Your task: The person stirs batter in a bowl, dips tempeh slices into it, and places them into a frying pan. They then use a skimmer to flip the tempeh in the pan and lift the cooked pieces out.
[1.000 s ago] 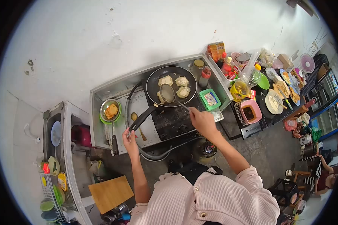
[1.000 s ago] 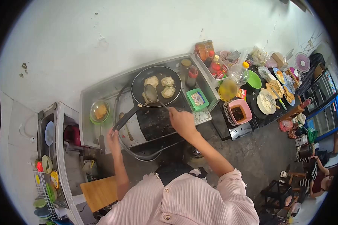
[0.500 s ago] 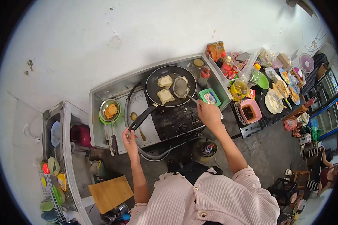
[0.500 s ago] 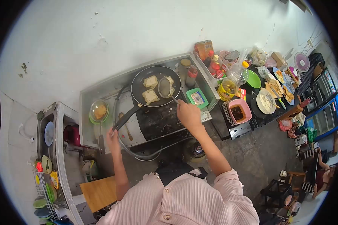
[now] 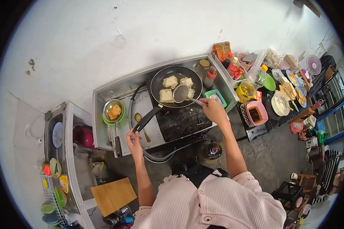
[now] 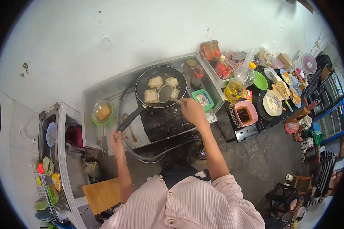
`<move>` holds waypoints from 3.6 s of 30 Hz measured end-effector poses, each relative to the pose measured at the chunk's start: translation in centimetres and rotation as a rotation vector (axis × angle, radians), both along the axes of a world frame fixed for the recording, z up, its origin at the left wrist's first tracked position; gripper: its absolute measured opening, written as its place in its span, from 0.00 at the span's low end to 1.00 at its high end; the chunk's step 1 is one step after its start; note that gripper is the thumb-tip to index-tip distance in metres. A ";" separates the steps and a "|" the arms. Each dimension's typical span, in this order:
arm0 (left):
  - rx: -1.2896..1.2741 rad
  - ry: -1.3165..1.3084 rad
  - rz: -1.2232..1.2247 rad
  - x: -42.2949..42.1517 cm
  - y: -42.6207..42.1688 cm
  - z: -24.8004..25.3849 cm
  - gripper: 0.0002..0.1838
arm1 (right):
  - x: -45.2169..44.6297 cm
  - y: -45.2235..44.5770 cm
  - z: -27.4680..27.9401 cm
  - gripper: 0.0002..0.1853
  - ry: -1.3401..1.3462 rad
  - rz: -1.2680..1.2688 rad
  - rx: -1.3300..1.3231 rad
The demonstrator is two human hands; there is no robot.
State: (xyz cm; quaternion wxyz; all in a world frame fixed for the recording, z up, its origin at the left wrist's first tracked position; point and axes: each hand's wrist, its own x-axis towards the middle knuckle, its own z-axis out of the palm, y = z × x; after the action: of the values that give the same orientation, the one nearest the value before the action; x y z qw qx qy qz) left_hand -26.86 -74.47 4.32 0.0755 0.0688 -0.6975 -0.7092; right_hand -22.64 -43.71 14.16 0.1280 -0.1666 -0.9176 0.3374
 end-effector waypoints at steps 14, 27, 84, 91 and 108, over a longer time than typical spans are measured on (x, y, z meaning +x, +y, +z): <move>0.043 -0.009 0.004 -0.1 0.0 -0.2 0.17 | -1.2 -1.9 -1.3 0.11 0.135 -0.102 0.216; 0.054 -0.011 0.002 0.3 0.3 0.5 0.17 | -2.3 -2.6 -2.2 0.13 0.085 -0.035 -0.033; 0.027 -0.010 -0.015 0.2 0.0 -0.1 0.16 | -3.8 0.8 -0.4 0.11 0.146 0.002 0.220; 0.067 0.010 -0.014 0.0 -0.1 -0.6 0.16 | -4.4 0.7 -0.3 0.10 0.159 0.033 0.237; 0.009 -0.015 -0.020 0.3 -0.2 0.2 0.17 | -6.5 1.9 2.9 0.10 0.170 0.118 0.480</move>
State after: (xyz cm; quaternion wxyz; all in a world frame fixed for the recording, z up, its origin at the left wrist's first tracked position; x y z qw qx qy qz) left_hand -26.56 -74.64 4.53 0.0628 0.0674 -0.6954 -0.7127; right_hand -29.18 -41.81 17.01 0.2208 -0.0486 -0.9654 0.1296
